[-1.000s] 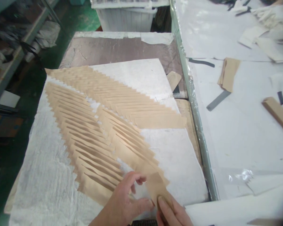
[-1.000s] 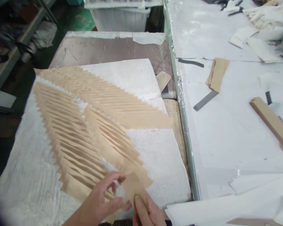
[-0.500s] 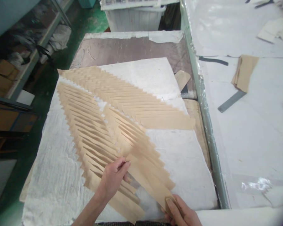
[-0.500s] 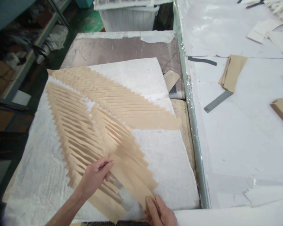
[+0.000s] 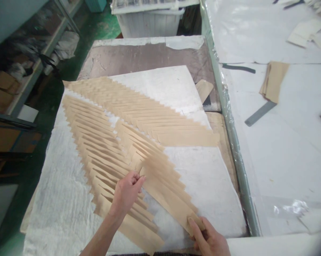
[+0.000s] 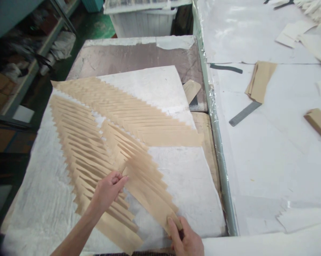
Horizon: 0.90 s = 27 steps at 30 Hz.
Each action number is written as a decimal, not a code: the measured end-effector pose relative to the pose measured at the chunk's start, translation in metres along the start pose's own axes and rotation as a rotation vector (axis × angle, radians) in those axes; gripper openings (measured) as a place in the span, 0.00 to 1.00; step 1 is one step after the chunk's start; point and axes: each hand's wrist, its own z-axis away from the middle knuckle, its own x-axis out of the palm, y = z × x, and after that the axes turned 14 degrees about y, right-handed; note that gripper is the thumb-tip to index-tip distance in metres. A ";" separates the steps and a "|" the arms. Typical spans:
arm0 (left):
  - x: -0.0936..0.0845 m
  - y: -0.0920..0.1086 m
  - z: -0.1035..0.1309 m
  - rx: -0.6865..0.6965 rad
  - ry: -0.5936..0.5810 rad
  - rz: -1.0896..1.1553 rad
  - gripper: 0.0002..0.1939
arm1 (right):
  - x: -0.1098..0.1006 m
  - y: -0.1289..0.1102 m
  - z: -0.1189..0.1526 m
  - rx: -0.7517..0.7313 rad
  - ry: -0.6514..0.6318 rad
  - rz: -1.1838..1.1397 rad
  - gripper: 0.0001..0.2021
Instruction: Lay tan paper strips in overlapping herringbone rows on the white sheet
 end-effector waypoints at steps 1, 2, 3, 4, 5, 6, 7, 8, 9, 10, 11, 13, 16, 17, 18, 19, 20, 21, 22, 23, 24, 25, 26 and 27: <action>0.000 0.000 0.000 -0.006 0.000 -0.001 0.17 | 0.000 0.000 0.000 -0.002 0.002 0.008 0.20; 0.000 0.000 0.000 -0.008 -0.001 -0.006 0.17 | 0.000 0.001 0.000 -0.003 0.003 0.018 0.19; -0.001 0.001 0.000 -0.003 -0.003 -0.014 0.17 | 0.000 0.000 0.000 -0.007 0.002 0.029 0.19; -0.001 0.001 0.000 0.006 -0.004 -0.026 0.17 | 0.000 0.000 0.000 -0.014 0.000 0.042 0.19; -0.002 0.001 0.001 0.015 -0.005 -0.040 0.17 | -0.001 0.000 0.000 -0.023 0.000 0.056 0.19; -0.002 0.001 0.001 0.019 -0.005 -0.051 0.17 | -0.001 -0.001 0.000 -0.032 0.002 0.067 0.19; -0.003 0.001 0.001 0.017 -0.005 -0.057 0.17 | -0.001 -0.002 0.000 -0.037 0.008 0.076 0.19; -0.003 0.001 0.001 0.012 -0.005 -0.058 0.17 | 0.000 -0.002 0.001 -0.038 0.020 0.082 0.18; -0.003 0.001 0.001 0.005 -0.006 -0.055 0.17 | 0.000 -0.003 0.001 -0.038 0.034 0.084 0.18; -0.002 0.001 0.001 -0.001 -0.007 -0.051 0.17 | 0.000 -0.003 0.001 -0.039 0.041 0.083 0.17; -0.002 0.000 0.001 -0.003 -0.008 -0.047 0.17 | 0.000 -0.003 0.001 -0.042 0.044 0.081 0.17; -0.002 0.000 0.001 0.002 -0.008 -0.045 0.17 | -0.001 -0.004 0.001 -0.048 0.042 0.083 0.16; -0.002 -0.001 0.001 0.023 -0.005 -0.052 0.16 | -0.001 -0.006 0.001 -0.050 0.031 0.112 0.16; -0.002 -0.001 0.001 0.030 -0.006 -0.057 0.16 | 0.000 -0.006 0.001 -0.052 0.037 0.127 0.16; -0.002 -0.001 0.001 0.036 -0.011 -0.064 0.16 | 0.000 -0.006 0.001 -0.056 0.044 0.141 0.16; -0.002 -0.001 0.001 0.041 -0.014 -0.071 0.16 | 0.001 -0.006 0.001 -0.060 0.058 0.152 0.16; -0.002 -0.001 0.001 0.046 -0.017 -0.079 0.17 | 0.002 -0.006 0.002 -0.063 0.076 0.160 0.16; -0.002 -0.001 0.002 0.051 -0.017 -0.088 0.17 | 0.003 -0.006 0.002 -0.063 0.092 0.164 0.16; -0.002 0.000 0.002 0.055 -0.016 -0.100 0.17 | 0.004 -0.006 0.002 -0.061 0.096 0.168 0.16; -0.003 0.000 0.002 0.059 -0.013 -0.115 0.17 | 0.004 -0.006 0.002 -0.060 0.084 0.174 0.16; -0.003 0.001 0.003 0.061 -0.011 -0.132 0.18 | 0.004 -0.007 0.001 -0.055 0.065 0.186 0.16; -0.003 0.002 0.003 0.062 -0.011 -0.152 0.18 | 0.003 -0.008 0.001 -0.048 0.043 0.204 0.16; -0.003 0.003 0.003 0.063 -0.015 -0.172 0.18 | 0.002 -0.010 0.000 -0.039 0.025 0.231 0.16; -0.003 0.004 0.003 0.066 -0.023 -0.195 0.18 | 0.001 -0.013 -0.001 -0.031 0.013 0.264 0.16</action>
